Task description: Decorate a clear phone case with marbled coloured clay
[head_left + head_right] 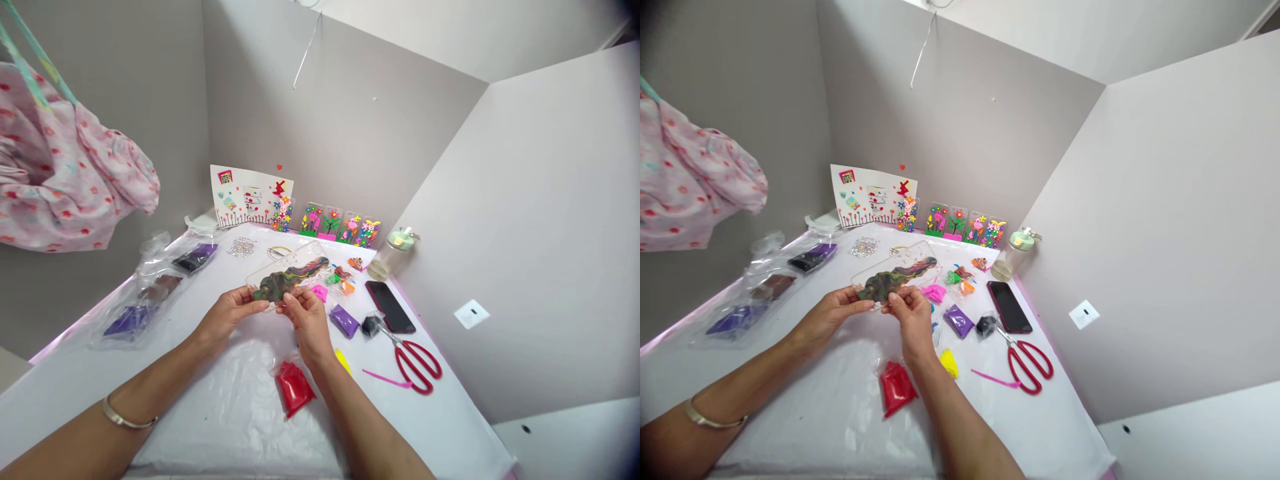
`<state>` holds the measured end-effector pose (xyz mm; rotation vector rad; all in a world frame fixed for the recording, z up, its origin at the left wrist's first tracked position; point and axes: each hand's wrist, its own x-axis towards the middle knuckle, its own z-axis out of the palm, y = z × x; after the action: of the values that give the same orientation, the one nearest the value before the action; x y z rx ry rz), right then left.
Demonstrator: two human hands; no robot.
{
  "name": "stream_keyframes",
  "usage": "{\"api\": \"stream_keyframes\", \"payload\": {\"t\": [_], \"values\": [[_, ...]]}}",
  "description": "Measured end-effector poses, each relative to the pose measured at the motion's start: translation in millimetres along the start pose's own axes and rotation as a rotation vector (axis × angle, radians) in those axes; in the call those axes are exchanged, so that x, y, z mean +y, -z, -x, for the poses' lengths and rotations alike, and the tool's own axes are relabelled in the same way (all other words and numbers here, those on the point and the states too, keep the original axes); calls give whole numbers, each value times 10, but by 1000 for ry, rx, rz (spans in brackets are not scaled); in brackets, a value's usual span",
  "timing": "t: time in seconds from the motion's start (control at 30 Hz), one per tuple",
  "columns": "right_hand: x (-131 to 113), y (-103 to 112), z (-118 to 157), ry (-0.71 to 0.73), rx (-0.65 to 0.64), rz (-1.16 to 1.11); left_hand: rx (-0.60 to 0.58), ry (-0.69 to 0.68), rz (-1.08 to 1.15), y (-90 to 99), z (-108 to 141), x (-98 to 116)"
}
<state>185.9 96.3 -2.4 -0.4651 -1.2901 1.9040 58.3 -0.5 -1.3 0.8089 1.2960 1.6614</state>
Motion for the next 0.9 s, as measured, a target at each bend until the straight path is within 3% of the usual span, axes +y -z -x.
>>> {"api": "stream_keyframes", "payload": {"t": [0.23, 0.43, 0.7, 0.9], "values": [[1, 9, -10, -13, 7, 0, -56, -8, 25, -28, 7, -1], [1, -16, 6, -17, -6, -1, 43, -1, 49, -30, 13, -9], [-1, -9, 4, -7, 6, 12, 6, -16, 62, -56, 23, 22], [26, -21, 20, -26, -35, -1, 99, -25, 28, -10, -2, -11]]}}
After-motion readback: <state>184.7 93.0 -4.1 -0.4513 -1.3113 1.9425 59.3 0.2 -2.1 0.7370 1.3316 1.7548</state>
